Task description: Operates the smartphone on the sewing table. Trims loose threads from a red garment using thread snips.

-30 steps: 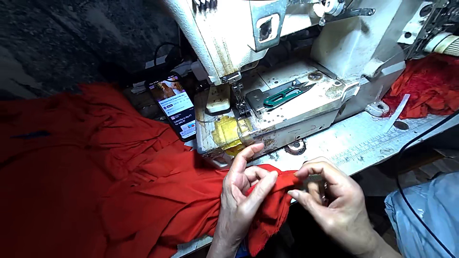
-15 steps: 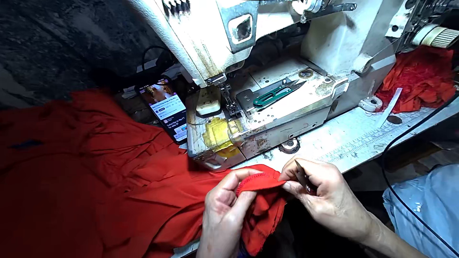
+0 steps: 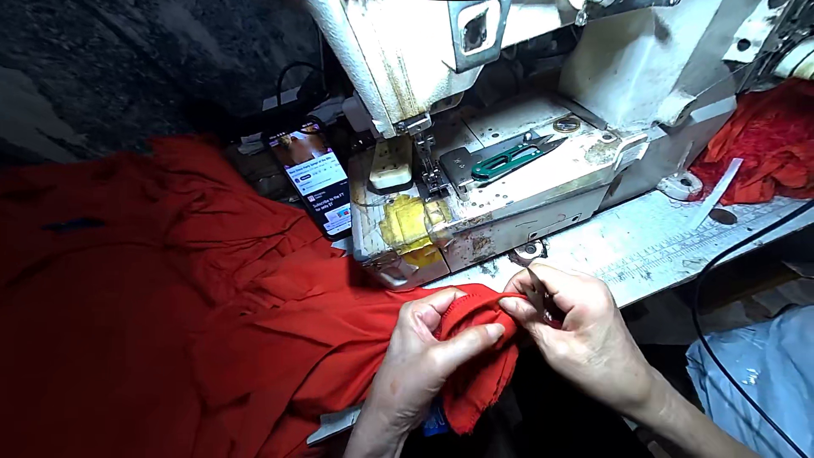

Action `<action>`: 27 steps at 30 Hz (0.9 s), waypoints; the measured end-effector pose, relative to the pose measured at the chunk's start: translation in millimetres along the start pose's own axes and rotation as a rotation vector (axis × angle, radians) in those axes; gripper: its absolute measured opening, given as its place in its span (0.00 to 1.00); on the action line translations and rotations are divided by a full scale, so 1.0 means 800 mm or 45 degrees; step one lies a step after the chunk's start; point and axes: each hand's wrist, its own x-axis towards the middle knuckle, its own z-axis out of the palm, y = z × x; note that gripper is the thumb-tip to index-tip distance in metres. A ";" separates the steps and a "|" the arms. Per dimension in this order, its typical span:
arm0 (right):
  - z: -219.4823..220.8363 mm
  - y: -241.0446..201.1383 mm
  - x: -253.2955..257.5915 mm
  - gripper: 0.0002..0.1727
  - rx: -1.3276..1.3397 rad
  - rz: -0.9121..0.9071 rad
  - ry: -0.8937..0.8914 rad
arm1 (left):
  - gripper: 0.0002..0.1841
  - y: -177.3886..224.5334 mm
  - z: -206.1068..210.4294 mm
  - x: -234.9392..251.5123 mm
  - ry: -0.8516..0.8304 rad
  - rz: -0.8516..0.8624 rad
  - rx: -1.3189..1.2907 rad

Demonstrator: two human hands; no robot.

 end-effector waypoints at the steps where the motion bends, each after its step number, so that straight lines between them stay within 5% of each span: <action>1: 0.004 -0.001 -0.002 0.02 -0.094 -0.044 0.030 | 0.04 -0.002 0.002 0.001 0.012 0.012 0.064; 5: 0.015 -0.006 -0.016 0.03 -0.158 -0.096 0.004 | 0.05 -0.010 0.011 0.000 0.103 0.156 0.091; 22: -0.007 0.008 0.009 0.08 -0.047 -0.022 -0.004 | 0.05 -0.002 0.004 0.004 -0.087 0.018 0.066; 24: -0.007 0.004 0.004 0.06 -0.113 -0.111 0.061 | 0.03 -0.004 0.012 0.002 0.016 0.063 0.131; 27: 0.005 -0.003 -0.021 0.03 -0.230 -0.336 0.171 | 0.05 -0.020 0.033 -0.001 0.349 0.407 0.400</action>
